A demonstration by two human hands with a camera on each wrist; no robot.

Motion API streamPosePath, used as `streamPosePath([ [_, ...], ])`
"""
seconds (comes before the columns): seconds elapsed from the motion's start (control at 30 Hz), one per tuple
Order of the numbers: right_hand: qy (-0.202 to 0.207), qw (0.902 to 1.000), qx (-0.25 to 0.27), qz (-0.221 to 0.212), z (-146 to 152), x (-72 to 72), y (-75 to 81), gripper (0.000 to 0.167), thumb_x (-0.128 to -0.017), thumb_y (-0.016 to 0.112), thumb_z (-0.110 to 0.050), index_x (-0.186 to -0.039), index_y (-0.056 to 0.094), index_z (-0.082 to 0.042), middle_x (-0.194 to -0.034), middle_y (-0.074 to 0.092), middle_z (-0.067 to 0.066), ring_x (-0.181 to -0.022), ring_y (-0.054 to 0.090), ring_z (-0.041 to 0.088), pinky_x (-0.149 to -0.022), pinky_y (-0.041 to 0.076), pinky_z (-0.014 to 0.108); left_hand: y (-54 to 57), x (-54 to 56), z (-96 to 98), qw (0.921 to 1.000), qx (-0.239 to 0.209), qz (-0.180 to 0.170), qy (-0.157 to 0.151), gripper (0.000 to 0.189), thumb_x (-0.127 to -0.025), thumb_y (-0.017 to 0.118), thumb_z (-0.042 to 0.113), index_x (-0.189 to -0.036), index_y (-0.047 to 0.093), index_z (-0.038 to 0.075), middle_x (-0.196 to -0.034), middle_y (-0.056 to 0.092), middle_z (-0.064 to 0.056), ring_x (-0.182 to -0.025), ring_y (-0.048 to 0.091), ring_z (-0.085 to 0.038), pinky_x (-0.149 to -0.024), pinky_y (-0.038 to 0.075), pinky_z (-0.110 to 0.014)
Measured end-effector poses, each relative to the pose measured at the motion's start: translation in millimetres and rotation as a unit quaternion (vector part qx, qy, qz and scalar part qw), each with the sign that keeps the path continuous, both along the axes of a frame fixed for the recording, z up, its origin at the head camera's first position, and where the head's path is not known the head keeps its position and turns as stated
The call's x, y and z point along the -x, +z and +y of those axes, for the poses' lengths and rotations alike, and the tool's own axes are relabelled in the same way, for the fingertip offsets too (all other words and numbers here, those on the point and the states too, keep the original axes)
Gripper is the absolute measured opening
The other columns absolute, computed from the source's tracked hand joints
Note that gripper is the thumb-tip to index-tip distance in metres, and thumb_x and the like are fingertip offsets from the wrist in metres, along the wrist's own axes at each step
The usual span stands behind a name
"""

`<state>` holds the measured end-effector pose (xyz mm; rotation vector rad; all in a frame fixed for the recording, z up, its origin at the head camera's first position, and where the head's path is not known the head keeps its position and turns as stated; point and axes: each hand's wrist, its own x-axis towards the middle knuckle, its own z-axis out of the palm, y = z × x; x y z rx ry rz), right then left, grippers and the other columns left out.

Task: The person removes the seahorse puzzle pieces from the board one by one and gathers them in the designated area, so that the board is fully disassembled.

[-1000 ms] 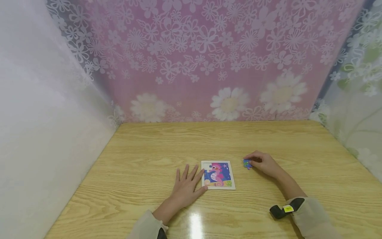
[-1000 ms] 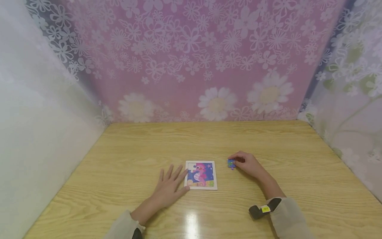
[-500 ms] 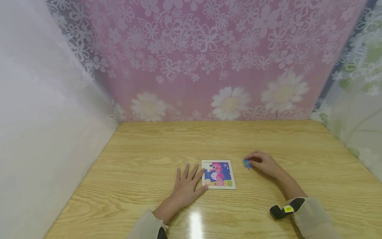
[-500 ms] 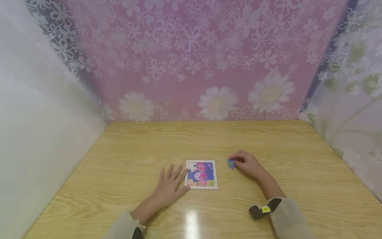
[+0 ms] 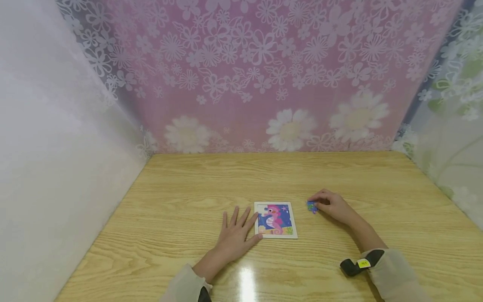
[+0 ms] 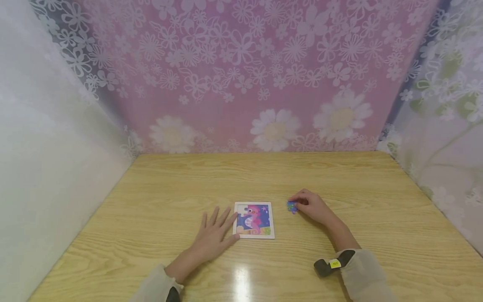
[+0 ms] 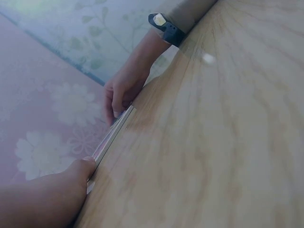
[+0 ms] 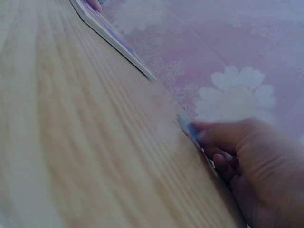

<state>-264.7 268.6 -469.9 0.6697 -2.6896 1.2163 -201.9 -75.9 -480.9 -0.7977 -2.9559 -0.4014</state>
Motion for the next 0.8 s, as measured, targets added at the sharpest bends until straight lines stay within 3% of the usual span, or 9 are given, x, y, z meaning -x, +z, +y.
streamPosePath([
  [0.8, -0.025, 0.9993, -0.007, -0.026, -1.6, -0.8, 2.7, 0.016, -0.088, 0.06, -0.001, -0.101, 0.068, -0.003, -0.093, 0.057, 0.007, -0.077, 0.046, 0.017, -0.065, 0.04, 0.024, 0.5, -0.5, 0.4, 1.0, 0.005, 0.002, 0.001, 0.068, -0.091, 0.025, 0.064, -0.147, 0.025, 0.026, -0.151, 0.017, -0.003, -0.136, 0.004, -0.034, -0.102, -0.003, -0.058],
])
